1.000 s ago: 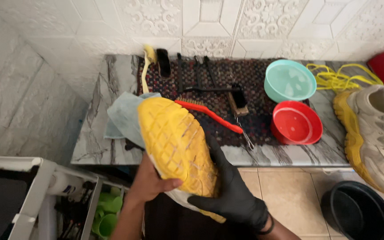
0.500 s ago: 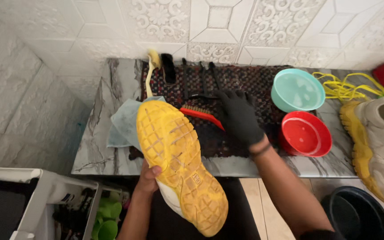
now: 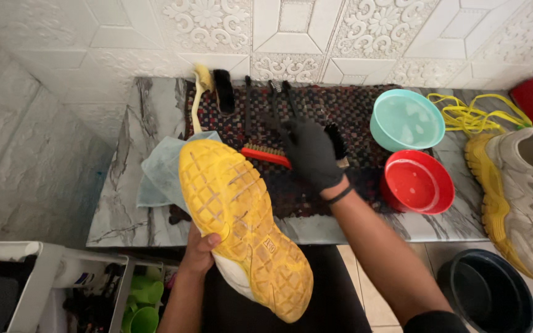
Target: The person scrubs the sole of a yellow and white sneaker using a red brush and a black brush, dipping the brush into a red bowl of water. They also wipe the shoe with a light blue cloth.
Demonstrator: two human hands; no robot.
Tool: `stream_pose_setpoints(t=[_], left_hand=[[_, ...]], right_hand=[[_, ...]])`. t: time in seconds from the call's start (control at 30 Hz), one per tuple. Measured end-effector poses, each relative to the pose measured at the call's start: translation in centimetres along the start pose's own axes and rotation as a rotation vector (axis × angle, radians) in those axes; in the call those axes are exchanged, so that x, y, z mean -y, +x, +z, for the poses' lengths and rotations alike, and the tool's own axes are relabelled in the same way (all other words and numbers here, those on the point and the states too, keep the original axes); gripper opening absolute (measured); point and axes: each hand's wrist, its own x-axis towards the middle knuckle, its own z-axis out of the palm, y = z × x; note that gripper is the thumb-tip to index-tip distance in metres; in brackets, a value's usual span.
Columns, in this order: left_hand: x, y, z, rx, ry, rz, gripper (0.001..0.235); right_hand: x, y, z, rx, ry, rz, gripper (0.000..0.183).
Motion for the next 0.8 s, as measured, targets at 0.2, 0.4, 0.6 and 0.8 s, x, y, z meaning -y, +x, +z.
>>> stream_pose_setpoints(t=[0.2, 0.4, 0.6, 0.8], left_hand=[[-0.2, 0.0, -1.2, 0.120, -0.044, -0.064, 0.096], [0.4, -0.5, -1.7, 0.078, -0.096, -0.079, 0.083], [-1.8, 0.1, 0.0, 0.208, -0.004, -0.072, 0.090], [-2.1, 0.6, 0.7, 0.176, -0.044, -0.084, 0.088]], right_hand=[[2.0, 3.7, 2.5, -0.146, 0.318, -0.274, 0.020], [5.2, 7.4, 6.2, -0.202, 0.317, -0.066, 0.025], [3.3, 3.3, 3.8, -0.081, 0.274, -0.169, 0.034], [0.7, -6.9, -3.3, 0.298, -0.219, 0.185, 0.035]])
